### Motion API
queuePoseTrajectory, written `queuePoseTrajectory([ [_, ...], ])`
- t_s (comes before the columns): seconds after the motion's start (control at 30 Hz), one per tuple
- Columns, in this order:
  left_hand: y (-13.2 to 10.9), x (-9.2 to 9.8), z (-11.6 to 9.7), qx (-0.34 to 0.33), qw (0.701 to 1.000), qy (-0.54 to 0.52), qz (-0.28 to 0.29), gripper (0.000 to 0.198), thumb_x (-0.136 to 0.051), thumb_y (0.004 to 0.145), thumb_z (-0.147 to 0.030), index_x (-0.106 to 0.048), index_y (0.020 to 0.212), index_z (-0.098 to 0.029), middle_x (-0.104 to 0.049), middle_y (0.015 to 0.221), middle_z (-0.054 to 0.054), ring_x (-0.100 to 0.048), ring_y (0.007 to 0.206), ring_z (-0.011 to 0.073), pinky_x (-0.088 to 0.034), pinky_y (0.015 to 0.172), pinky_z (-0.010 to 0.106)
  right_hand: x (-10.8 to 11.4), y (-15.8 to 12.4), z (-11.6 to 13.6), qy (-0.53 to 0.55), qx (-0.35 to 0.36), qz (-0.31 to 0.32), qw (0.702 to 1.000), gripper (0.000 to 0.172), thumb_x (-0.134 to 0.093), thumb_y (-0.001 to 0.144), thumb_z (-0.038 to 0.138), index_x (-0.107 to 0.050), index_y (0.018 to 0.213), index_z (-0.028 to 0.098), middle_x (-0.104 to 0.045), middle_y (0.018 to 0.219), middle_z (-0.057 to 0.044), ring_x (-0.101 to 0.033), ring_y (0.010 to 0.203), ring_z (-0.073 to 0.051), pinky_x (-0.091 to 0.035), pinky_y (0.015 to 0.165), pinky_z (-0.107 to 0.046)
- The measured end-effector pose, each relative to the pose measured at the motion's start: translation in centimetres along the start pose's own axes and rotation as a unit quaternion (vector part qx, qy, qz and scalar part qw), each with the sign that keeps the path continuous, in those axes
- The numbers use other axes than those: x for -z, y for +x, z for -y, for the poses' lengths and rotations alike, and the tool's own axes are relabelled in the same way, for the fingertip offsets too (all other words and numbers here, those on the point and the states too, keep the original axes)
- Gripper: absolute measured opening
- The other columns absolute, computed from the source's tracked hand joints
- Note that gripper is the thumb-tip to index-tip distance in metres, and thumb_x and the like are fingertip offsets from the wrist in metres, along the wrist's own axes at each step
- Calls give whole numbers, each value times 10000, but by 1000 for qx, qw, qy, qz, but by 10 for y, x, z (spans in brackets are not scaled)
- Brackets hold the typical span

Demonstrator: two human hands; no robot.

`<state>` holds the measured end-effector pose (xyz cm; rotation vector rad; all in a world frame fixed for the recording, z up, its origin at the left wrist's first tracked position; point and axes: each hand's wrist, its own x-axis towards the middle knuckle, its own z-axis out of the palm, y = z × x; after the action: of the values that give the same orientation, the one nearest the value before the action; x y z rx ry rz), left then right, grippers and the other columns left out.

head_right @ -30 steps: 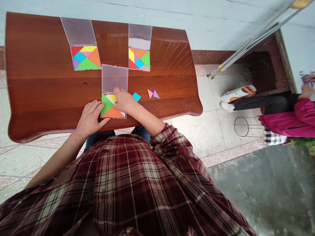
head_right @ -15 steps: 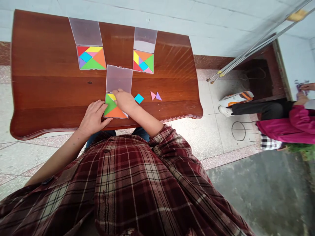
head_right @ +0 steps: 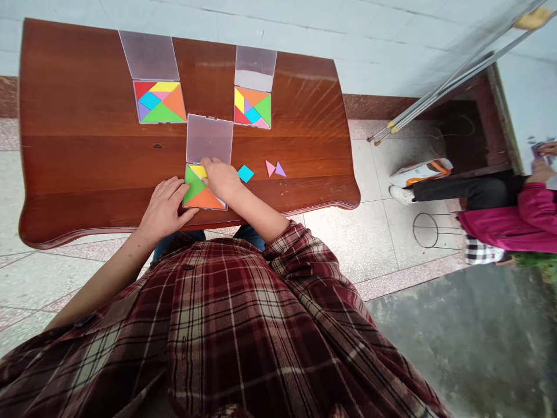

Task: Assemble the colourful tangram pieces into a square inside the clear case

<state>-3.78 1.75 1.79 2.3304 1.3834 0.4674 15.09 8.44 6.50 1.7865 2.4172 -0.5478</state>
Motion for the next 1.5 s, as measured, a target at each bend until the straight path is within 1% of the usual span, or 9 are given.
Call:
queuePoseTrajectory([
  [0.13,0,-1,1,-2,1000,3,-4,622,-499,918,-533,-505,1404,-145,-508,1483,182,-385,1443,385,-268,1221,600,3,-3,8,-38,-10,4,999,362,-469,938,171,-544,1288,114,-640,1263,-188,-643,1064,-274,-496,851,-370],
  [0.4,0,0,1,-6,1000,6,-4,634,-490,920,-536,-515,1389,-108,-513,1471,203,-398,1435,381,-273,1226,574,-2,-8,10,-84,24,-5,996,373,-374,960,172,-599,1246,85,-652,1220,-227,-672,1033,-286,-510,832,-380],
  [0.57,-1,1,0,-3,1000,11,-1,613,-487,925,-537,-505,1400,-150,-514,1474,176,-392,1437,375,-279,1219,590,-1,-5,5,-66,15,-16,998,384,-345,951,144,-621,1215,98,-679,1180,-206,-663,1039,-286,-496,835,-384],
  [0.67,0,0,0,-6,1000,7,0,613,-491,926,-535,-510,1387,-131,-514,1465,189,-390,1435,382,-272,1222,588,4,1,-1,-49,3,-22,999,371,-359,940,128,-632,1191,129,-695,1159,-169,-656,1038,-279,-488,834,-380],
  [0.83,0,-1,1,-11,1000,8,-3,599,-493,925,-534,-506,1378,-143,-514,1460,183,-391,1431,385,-284,1212,595,12,10,-6,-26,-8,3,1000,360,-348,933,102,-659,1105,157,-714,1119,-119,-651,1018,-257,-482,824,-366],
  [1.03,0,1,-1,-9,1000,10,-3,588,-513,917,-517,-504,1380,-154,-518,1461,181,-406,1421,390,-291,1204,605,11,4,-10,-15,7,-14,1000,310,-371,961,157,-643,1111,169,-691,1152,-118,-631,1030,-255,-487,821,-366],
  [1.13,0,1,-1,-9,1000,8,-4,584,-522,914,-509,-500,1384,-164,-518,1465,176,-403,1423,390,-293,1204,608,11,-3,-13,-24,12,17,1000,247,-490,937,206,-637,1134,178,-669,1195,-121,-632,1044,-260,-498,832,-370],
  [1.23,0,0,-1,-9,1000,8,-4,589,-523,915,-504,-504,1380,-143,-515,1464,189,-401,1424,393,-289,1209,602,10,-6,-12,-38,3,36,999,267,-517,932,210,-632,1168,162,-653,1219,-139,-641,1065,-268,-504,852,-376],
  [1.5,-1,-1,0,-10,1000,9,-4,584,-517,919,-502,-502,1381,-145,-511,1471,187,-388,1439,388,-290,1209,605,4,1,-7,-41,7,18,999,321,-442,955,177,-616,1223,152,-646,1233,-143,-646,1048,-263,-508,850,-383],
])
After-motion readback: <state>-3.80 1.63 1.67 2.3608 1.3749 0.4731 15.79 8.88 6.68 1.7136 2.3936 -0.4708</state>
